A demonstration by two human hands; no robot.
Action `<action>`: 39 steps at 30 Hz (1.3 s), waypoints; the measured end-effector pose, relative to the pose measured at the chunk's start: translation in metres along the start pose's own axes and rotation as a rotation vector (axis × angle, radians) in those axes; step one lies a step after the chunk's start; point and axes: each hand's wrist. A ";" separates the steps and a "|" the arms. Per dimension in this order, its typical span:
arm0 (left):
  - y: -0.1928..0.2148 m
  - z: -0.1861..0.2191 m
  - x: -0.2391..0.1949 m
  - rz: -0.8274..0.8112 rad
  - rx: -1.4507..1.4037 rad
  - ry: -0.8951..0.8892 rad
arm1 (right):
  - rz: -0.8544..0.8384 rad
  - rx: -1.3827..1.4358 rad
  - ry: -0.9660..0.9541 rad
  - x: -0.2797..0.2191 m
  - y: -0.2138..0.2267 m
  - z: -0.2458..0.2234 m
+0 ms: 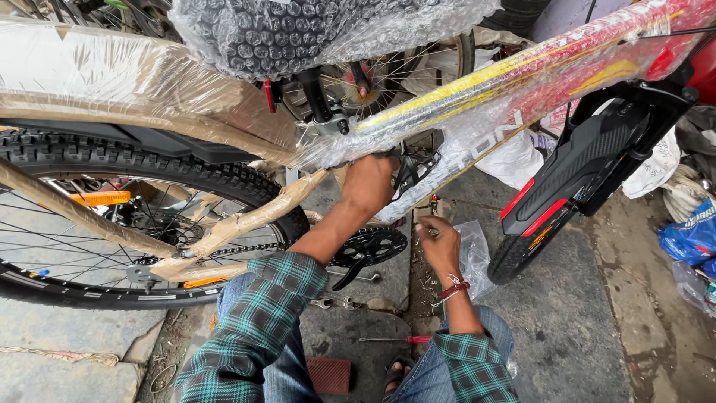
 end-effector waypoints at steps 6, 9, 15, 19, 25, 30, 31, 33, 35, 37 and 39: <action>-0.018 -0.015 -0.005 -0.024 0.281 -0.209 | -0.065 -0.039 -0.007 0.000 0.000 0.004; -0.020 -0.020 0.001 -0.082 0.447 -0.270 | -0.131 -0.048 -0.082 -0.002 0.002 0.006; -0.007 -0.020 0.004 -0.050 0.578 -0.364 | -0.245 -0.033 -0.114 -0.002 -0.001 0.007; -0.005 -0.018 0.008 -0.103 0.465 -0.304 | -0.288 -0.022 -0.084 -0.004 -0.001 0.007; -0.012 -0.021 0.017 0.088 0.150 -0.259 | -0.248 -0.019 -0.143 -0.006 0.003 -0.001; -0.015 -0.014 0.018 0.039 0.136 -0.142 | -0.238 -0.007 -0.113 -0.009 0.005 0.001; -0.013 -0.015 0.017 0.020 0.158 -0.129 | -0.239 0.000 -0.107 -0.008 0.004 0.001; -0.009 -0.015 0.012 0.029 0.297 -0.228 | -0.237 -0.002 -0.109 -0.007 0.002 0.003; -0.007 -0.014 0.006 0.009 0.404 -0.272 | -0.244 0.000 -0.112 -0.007 0.001 0.005; -0.004 -0.012 0.000 -0.037 0.478 -0.259 | -0.262 0.007 -0.116 -0.006 0.001 0.007; 0.000 -0.010 0.000 -0.026 0.351 -0.237 | -0.268 0.010 -0.103 -0.005 0.000 0.010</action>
Point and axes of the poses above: each hand's wrist, its own x-axis towards the middle knuckle, its own y-axis out of the back of the hand, z = x × y, and after that the axes turned 5 degrees about -z, right-handed
